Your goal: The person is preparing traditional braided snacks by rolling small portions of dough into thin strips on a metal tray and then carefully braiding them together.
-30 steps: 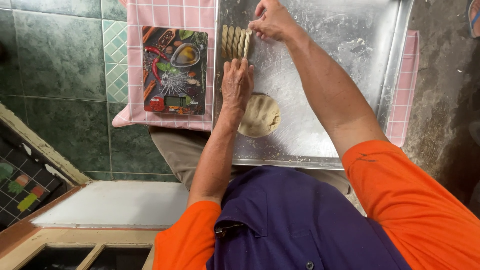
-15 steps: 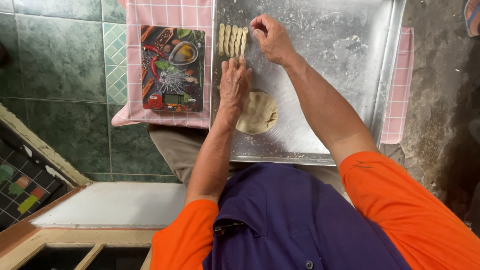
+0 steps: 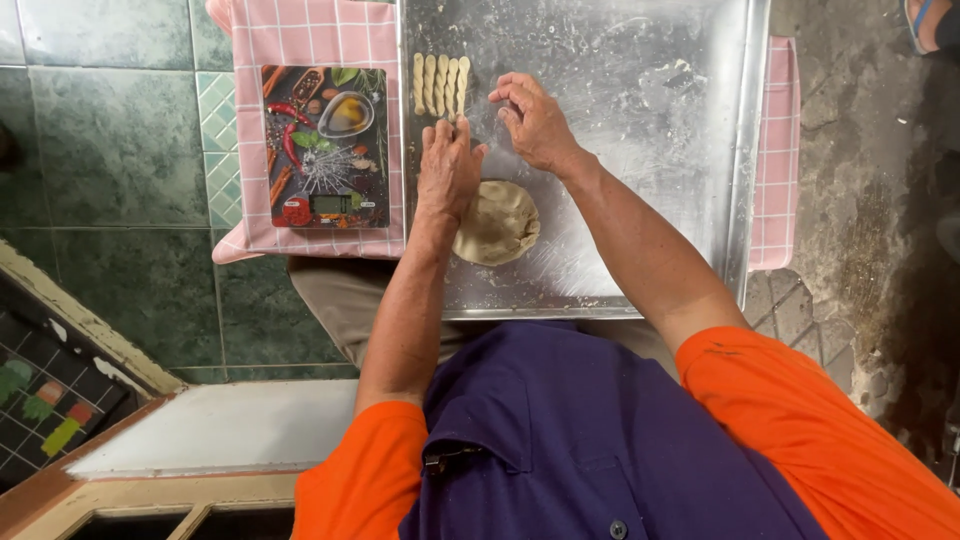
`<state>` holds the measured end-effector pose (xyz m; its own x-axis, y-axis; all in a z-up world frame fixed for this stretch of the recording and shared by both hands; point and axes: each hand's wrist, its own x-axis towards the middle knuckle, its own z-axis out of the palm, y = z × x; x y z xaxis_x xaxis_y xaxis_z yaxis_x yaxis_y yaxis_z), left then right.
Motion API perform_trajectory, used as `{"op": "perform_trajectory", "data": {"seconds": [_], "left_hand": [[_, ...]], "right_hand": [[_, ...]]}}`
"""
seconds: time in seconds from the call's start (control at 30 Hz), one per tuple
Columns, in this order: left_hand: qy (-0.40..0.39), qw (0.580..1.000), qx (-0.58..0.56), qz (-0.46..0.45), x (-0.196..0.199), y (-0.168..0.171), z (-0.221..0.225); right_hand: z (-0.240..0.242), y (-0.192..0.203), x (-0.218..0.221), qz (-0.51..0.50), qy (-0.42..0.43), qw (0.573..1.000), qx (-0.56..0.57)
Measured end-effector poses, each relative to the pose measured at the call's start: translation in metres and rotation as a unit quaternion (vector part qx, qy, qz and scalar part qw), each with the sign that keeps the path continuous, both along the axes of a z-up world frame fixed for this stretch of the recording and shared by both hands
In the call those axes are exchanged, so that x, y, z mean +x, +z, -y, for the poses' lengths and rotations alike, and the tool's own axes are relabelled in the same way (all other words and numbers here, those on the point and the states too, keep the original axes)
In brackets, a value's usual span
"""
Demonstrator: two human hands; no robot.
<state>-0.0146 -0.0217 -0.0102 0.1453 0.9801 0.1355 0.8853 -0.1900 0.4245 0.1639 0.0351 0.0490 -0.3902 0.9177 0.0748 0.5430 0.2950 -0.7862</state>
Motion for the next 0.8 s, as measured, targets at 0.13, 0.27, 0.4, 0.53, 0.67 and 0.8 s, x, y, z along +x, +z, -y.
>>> {"op": "perform_trajectory", "data": {"seconds": [0.13, 0.27, 0.4, 0.53, 0.67, 0.8], "left_hand": [[-0.009, 1.000, 0.001, -0.009, 0.001, 0.013, 0.002], [-0.007, 1.000, -0.006, 0.007, 0.005, 0.018, 0.009], [-0.003, 0.999, -0.008, -0.054, 0.007, 0.012, 0.006], [-0.002, 0.994, -0.079, -0.080, 0.007, 0.027, 0.002], [-0.008, 0.993, -0.103, -0.061, 0.007, 0.042, 0.010], [-0.009, 0.997, -0.076, -0.015, 0.001, 0.027, 0.019]], "right_hand": [[0.007, 0.000, 0.001, 0.004, 0.007, 1.000, -0.012], [0.013, -0.004, 0.005, 0.005, 0.002, 1.000, -0.022], [0.019, -0.008, 0.010, 0.005, 0.001, 1.000, -0.005], [0.031, -0.005, 0.014, -0.001, -0.001, 1.000, -0.010], [0.045, -0.004, 0.019, 0.028, 0.003, 0.999, -0.019], [0.069, -0.014, 0.032, 0.035, 0.025, 0.999, 0.018]]}}
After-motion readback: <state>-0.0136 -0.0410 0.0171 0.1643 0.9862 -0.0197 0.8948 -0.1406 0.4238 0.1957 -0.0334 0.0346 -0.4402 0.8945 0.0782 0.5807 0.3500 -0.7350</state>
